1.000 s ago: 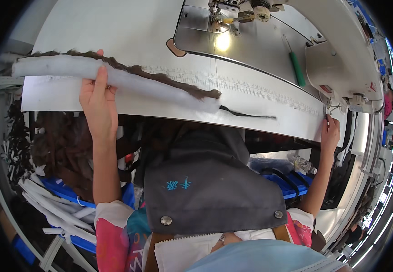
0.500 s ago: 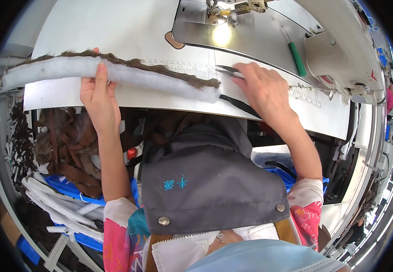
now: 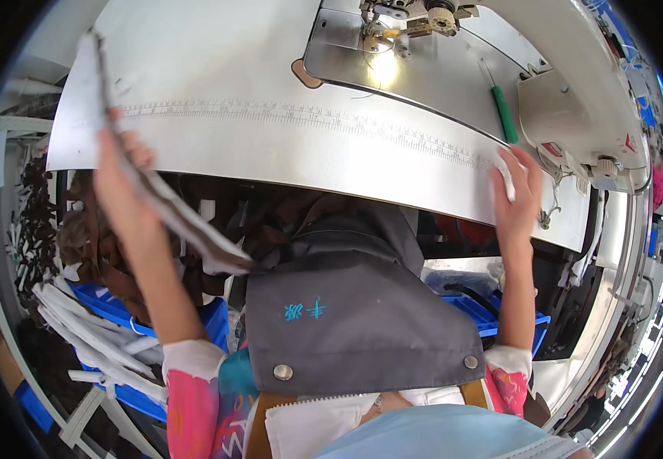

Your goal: Sewing pieces of fur trim onto fabric strips using an industrial sewing machine.

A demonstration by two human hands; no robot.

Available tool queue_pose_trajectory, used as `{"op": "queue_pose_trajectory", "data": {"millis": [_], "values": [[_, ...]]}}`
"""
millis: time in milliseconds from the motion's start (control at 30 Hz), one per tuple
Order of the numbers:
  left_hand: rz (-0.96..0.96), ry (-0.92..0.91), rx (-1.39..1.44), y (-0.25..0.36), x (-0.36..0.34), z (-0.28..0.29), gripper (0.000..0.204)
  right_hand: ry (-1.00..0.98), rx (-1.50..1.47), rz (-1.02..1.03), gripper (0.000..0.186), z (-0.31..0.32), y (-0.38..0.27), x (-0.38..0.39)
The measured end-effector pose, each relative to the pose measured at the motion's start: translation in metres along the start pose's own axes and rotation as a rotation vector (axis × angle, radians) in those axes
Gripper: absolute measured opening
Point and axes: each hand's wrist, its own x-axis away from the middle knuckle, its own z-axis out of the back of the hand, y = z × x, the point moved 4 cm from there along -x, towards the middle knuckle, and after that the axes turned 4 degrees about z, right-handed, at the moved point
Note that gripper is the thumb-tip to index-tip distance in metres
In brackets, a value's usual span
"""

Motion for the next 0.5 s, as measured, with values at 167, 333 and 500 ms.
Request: {"op": "queue_pose_trajectory", "data": {"millis": [167,333,500], "values": [[-0.319,0.55,-0.554,0.163,0.082,0.13,0.039,-0.067,-1.088,-0.39,0.026,-0.091,-0.056,-0.113],[0.026,0.983,-1.373,0.216,0.22,0.451,0.03,-0.027,-1.059,-0.42,0.024,-0.145,-0.055,-0.156],[-0.031,0.98,-1.942,0.046,0.276,0.491,0.034,0.069,-1.186,-0.38,0.014,-0.152,-0.06,-0.158]]}}
